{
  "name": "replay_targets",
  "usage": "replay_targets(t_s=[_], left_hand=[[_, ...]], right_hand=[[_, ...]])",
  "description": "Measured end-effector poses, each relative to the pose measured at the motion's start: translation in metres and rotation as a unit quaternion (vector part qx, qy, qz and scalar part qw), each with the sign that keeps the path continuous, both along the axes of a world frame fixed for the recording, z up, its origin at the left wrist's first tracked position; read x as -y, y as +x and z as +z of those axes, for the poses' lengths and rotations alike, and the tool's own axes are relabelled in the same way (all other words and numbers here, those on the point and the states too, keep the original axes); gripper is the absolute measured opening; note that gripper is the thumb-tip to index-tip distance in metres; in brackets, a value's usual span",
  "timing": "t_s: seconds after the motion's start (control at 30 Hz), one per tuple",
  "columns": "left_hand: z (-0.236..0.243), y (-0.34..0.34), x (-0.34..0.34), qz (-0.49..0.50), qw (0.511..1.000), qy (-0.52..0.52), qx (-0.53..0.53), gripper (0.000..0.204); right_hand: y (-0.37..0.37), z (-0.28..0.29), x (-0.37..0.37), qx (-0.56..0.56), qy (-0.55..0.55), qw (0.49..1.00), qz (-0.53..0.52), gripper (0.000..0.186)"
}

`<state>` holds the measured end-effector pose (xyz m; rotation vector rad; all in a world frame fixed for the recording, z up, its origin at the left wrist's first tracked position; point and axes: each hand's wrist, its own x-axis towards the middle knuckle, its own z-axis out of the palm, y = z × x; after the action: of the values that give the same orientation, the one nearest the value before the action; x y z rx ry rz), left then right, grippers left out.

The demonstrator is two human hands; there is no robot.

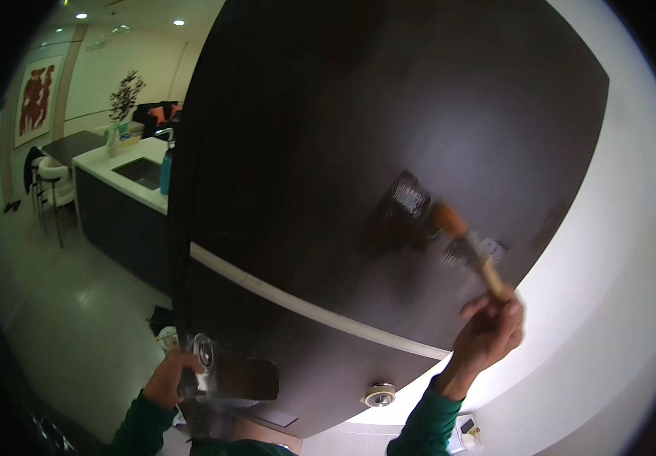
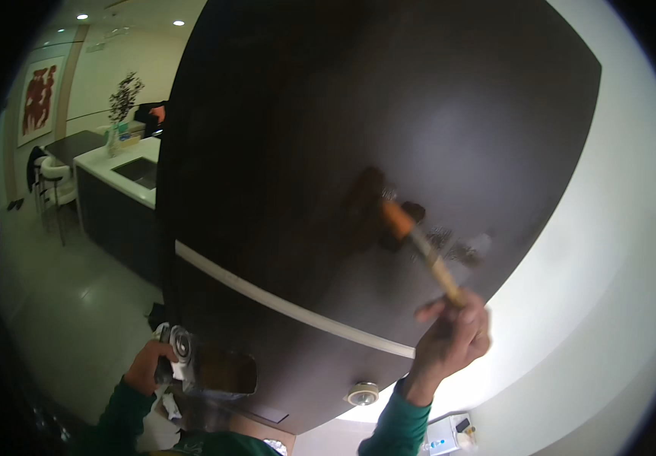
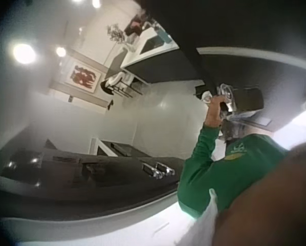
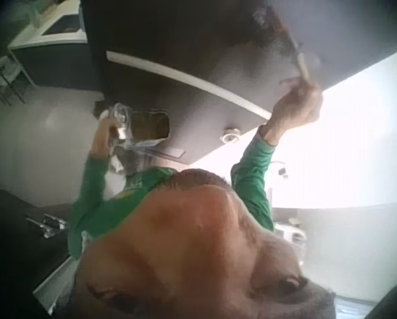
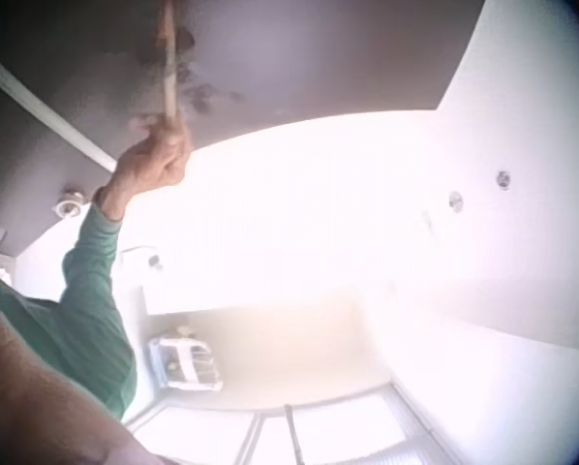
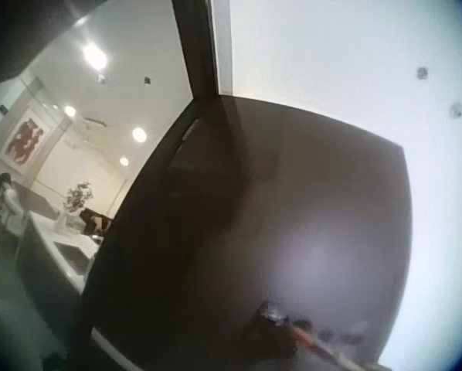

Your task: The person paints a dark-colored door using a paintbrush and a paint can. They repeatedly dip the brush into the can and apply paint to the door surface, covering the area in vertical strokes. The task continues throughout the clip as the person works on different sections of the door.

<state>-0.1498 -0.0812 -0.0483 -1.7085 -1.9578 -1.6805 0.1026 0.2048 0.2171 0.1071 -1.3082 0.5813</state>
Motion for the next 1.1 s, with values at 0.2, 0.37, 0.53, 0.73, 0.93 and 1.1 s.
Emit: replay_targets(t_s=[0.2,0.37,0.53,0.73,0.93,1.1], left_hand=[[-0.044,-0.013,-0.006,0.017,0.999,0.001,0.036,0.044],[-0.058,-0.019,-0.014,0.004,0.998,0.046,0.045,0.039],[-0.071,-0.040,-0.020,-0.109,0.774,0.074,0.619,0.019],[-0.102,-0.066,-0.015,0.021,0.933,0.009,0.359,0.015],[-0.069,-0.076,-0.010,-0.014,0.867,-0.044,0.496,0.013],[-0.085,-0.080,-0.010,-0.030,0.901,0.025,0.433,0.010]], right_hand=[[-0.057,0.147,0.029,0.009,0.252,0.940,-0.229,0.021],[-0.098,0.213,0.019,0.069,0.298,0.875,-0.376,0.021],[-0.120,0.224,0.000,0.045,0.370,0.823,-0.429,0.018],[-0.119,0.187,0.007,0.097,0.365,0.793,-0.478,0.015],[-0.100,0.143,0.029,0.220,0.237,0.845,-0.426,0.015],[-0.079,0.183,0.068,0.338,0.084,0.877,-0.331,0.023]])
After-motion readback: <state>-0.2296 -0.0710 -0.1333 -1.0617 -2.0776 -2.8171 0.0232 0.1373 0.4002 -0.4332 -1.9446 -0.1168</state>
